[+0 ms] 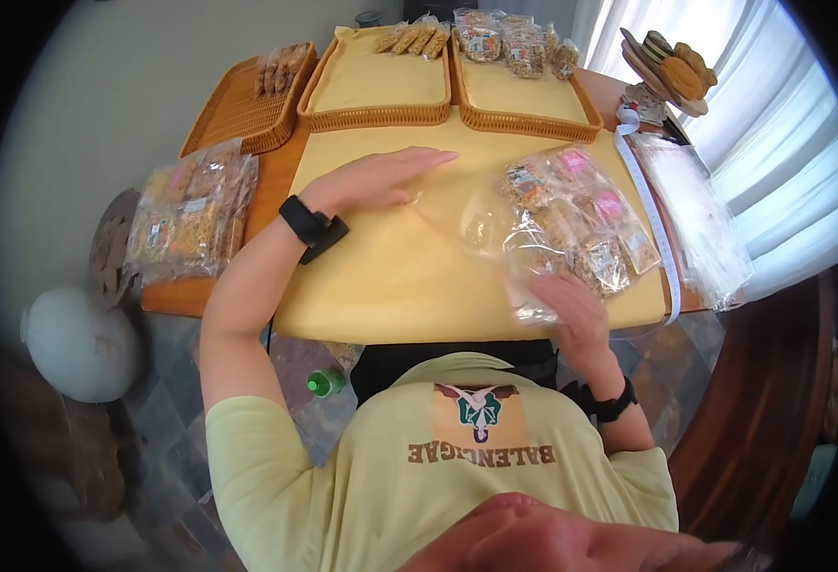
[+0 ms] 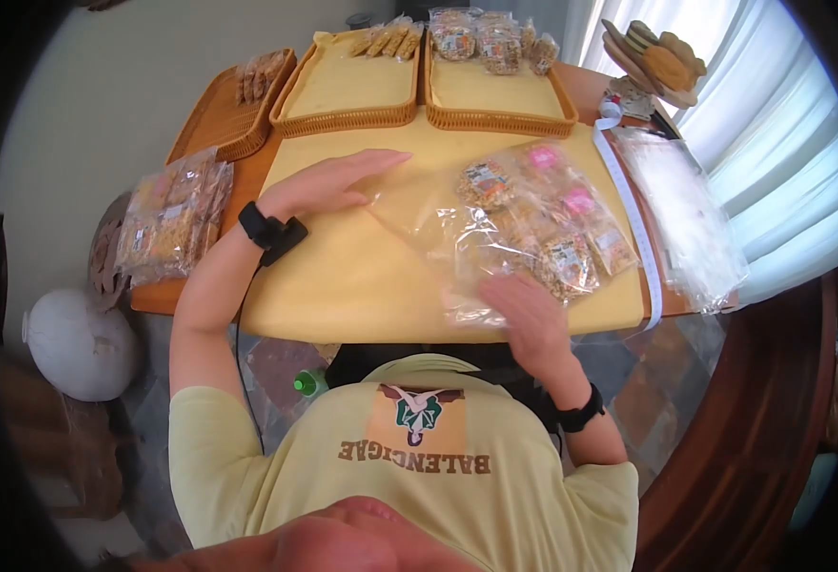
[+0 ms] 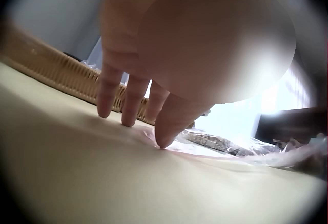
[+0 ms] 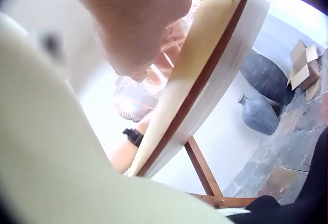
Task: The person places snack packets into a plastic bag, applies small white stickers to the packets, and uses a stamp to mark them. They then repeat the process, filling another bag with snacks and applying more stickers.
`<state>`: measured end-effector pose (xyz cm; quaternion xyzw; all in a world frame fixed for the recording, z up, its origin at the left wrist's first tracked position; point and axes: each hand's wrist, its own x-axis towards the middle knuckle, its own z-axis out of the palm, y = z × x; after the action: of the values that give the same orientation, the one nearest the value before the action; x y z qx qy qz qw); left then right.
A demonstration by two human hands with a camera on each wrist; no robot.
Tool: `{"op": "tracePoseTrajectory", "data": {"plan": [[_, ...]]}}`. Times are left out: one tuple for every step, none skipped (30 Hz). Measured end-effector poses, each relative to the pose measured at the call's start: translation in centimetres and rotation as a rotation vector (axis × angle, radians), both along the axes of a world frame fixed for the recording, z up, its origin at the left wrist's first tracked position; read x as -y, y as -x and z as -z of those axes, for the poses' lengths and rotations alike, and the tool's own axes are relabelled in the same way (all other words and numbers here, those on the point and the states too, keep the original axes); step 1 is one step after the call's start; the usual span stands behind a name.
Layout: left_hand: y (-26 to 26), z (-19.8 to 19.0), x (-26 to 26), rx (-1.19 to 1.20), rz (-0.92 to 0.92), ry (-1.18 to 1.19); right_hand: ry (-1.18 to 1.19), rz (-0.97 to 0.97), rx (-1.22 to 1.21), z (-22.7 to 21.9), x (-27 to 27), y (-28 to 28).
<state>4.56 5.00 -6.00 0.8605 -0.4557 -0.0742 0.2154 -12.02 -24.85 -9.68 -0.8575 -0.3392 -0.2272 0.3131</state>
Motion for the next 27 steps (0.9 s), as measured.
{"op": "tracePoseTrajectory", "data": {"plan": [[0.1, 0.0, -0.2, -0.012, -0.014, 0.034, 0.005, 0.01, 0.005, -0.1, 0.6, 0.2], [0.2, -0.1, -0.4, -0.007, -0.002, 0.039, -0.095, 0.022, -0.012, 0.0, 1.5, 0.3], [0.2, -0.2, -0.6, -0.021, 0.001, 0.034, -0.195, 0.034, -0.026, 0.0, 2.2, 0.5], [0.3, -0.3, -0.7, -0.034, 0.006, 0.029, -0.189, 0.048, -0.017, 0.2, 2.7, 0.7], [0.4, -0.3, -0.6, -0.025, 0.022, 0.035, -0.233, 0.076, -0.019, 0.6, 3.2, 1.0], [0.8, -0.2, -0.6, -0.024, 0.065, 0.013, -0.278, 0.104, -0.021, 1.0, 3.6, 1.3], [1.2, -0.1, -0.4, -0.024, 0.109, -0.009, -0.274, 0.121, -0.012, 1.2, 3.9, 1.6], [1.7, 0.0, -0.1, -0.05, 0.18, -0.011, -0.323, 0.117, -0.027, 1.5, 4.2, 1.9], [2.6, 0.1, 0.5, -0.049, 0.2, -0.009, -0.373, 0.113, -0.042, 1.5, 4.5, 2.2], [3.8, -0.1, 1.1, -0.011, 0.223, -0.045, -0.372, 0.136, -0.038, 1.4, 4.8, 2.6], [5.0, -0.4, 1.7, 0.026, 0.246, -0.084, -0.365, 0.078, -0.059, 1.4, 5.2, 2.9], [5.9, -0.9, 2.4, 0.027, 0.268, -0.139, -0.36, 0.021, -0.083, 1.5, 5.5, 3.4], [6.4, -0.9, 3.0, 0.02, 0.291, -0.142, -0.366, 0.045, -0.086, 1.4, 5.6, 4.0], [6.8, -0.9, 3.6, 0.062, 0.322, -0.182, -0.29, 0.02, -0.097, 1.0, 5.8, 4.7], [7.1, -0.8, 4.1, 0.105, 0.352, -0.219, -0.212, -0.006, -0.111, 0.8, 5.9, 5.2], [7.3, -0.9, 4.4, 0.097, 0.367, -0.221, -0.218, 0.008, -0.118, 0.7, 5.8, 5.6], [7.5, -1.0, 4.7, 0.18, 0.405, -0.232, -0.109, 0.055, -0.068, 0.7, 5.6, 5.9], [7.6, -1.0, 4.9, 0.265, 0.439, -0.241, 0.002, 0.099, -0.018, 0.7, 5.3, 6.1], [7.6, -0.7, 4.9, 0.262, 0.446, -0.243, -0.002, 0.105, -0.021, 0.4, 4.9, 6.1], [7.3, -0.3, 4.8, 0.326, 0.471, -0.233, 0.063, 0.157, 0.025, -0.1, 4.5, 6.1], [7.0, -0.1, 4.7, 0.391, 0.498, -0.223, 0.127, 0.211, 0.07, -0.3, 4.2, 6.1], [6.9, -0.1, 4.6, 0.388, 0.507, -0.226, 0.136, 0.227, 0.085, -0.3, 4.3, 6.1], [7.0, -0.3, 4.4, 0.366, 0.515, -0.208, 0.13, 0.232, 0.078, 0.0, 4.6, 6.0], [7.0, -0.4, 4.2, 0.342, 0.522, -0.192, 0.16, 0.2, 0.072, 0.3, 5.0, 5.9], [6.9, -0.7, 4.0, 0.336, 0.526, -0.2, 0.189, 0.167, 0.069, 0.7, 5.3, 5.8], [6.8, -0.9, 3.9, 0.245, 0.531, -0.107, 0.183, 0.167, 0.068, 0.9, 5.6, 5.8], [6.7, -1.0, 3.9, 0.154, 0.532, -0.011, 0.04, 0.155, -0.016, 1.1, 5.9, 5.9]]}}
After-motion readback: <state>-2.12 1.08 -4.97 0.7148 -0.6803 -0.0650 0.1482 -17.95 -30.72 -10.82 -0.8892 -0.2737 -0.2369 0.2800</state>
